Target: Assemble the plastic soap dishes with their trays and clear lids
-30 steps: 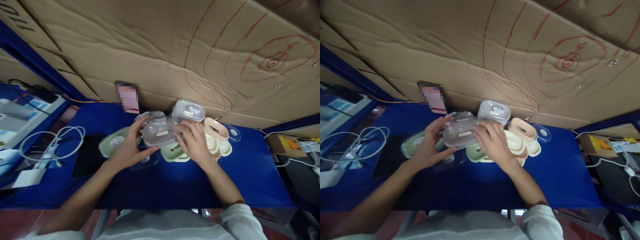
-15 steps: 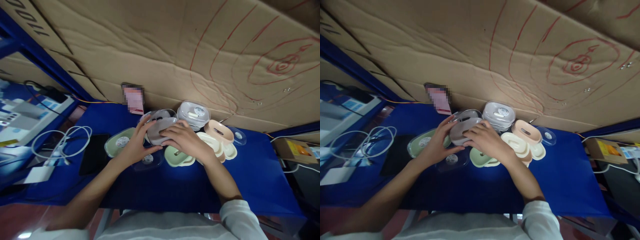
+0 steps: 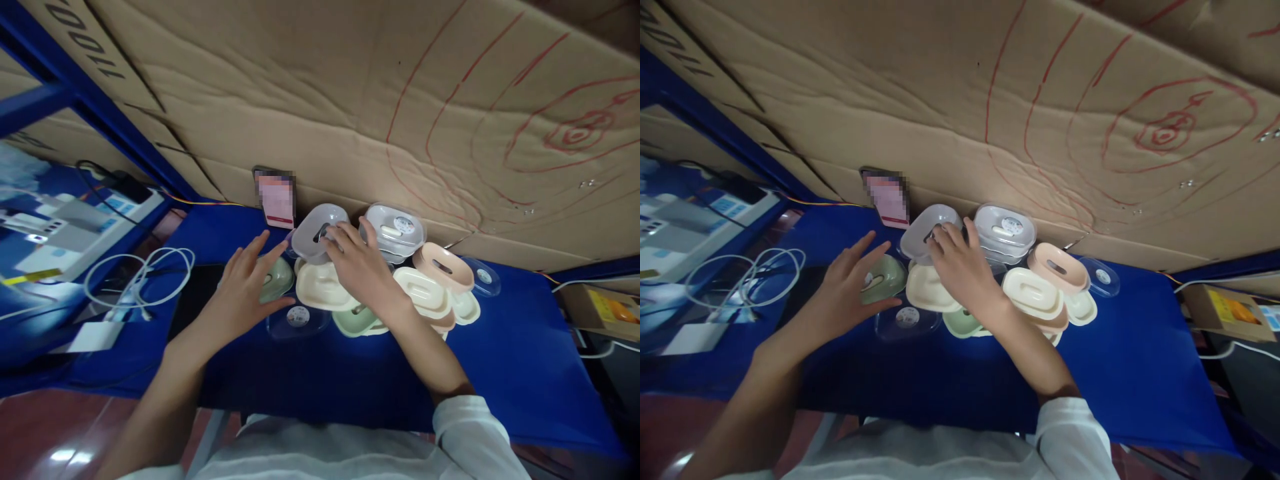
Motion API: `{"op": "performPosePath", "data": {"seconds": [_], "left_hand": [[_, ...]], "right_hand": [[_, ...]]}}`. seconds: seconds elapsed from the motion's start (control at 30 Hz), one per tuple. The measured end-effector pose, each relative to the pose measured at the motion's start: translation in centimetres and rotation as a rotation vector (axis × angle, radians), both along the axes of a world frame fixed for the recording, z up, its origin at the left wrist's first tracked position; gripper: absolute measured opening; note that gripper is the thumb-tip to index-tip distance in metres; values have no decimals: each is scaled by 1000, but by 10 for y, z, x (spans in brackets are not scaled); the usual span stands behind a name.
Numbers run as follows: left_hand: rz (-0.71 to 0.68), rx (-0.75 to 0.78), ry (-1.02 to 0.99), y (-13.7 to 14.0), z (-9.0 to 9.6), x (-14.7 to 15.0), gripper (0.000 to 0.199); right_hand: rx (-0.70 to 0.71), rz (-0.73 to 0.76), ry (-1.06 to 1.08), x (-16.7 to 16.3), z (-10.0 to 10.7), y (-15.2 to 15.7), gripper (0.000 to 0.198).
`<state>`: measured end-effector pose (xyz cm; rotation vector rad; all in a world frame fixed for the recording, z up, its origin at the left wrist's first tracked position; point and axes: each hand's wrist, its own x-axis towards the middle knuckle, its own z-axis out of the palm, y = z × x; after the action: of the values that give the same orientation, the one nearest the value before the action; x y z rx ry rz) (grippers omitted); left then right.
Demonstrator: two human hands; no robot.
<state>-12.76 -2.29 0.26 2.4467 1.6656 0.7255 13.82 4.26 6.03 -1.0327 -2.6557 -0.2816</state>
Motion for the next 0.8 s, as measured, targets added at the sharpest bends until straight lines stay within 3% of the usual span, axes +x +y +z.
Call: {"op": "performPosePath", "data": {"seconds": [0.1, 0.17, 0.37, 0.47, 0.6, 0.8], "left_hand": [[105, -98, 47, -14, -12, -21, 82], [130, -153, -24, -17, -16, -31, 81], [263, -255, -205, -11, -11, -34, 78], [292, -227, -195, -9, -14, -31, 70], [223, -135, -147, -6, -21, -29, 64], [141, -143, -154, 8, -13, -34, 55]], "right_hand": [[-21, 81, 34, -11, -2, -15, 39], [-48, 186, 33, -22, -8, -27, 39], [-88, 450, -81, -43, -45, -53, 39], [-144, 460, -114, -43, -57, -56, 35], [-163, 458, -79, -47, -58, -54, 24], [-156, 444, -85, -80, -63, -36, 29]]}}
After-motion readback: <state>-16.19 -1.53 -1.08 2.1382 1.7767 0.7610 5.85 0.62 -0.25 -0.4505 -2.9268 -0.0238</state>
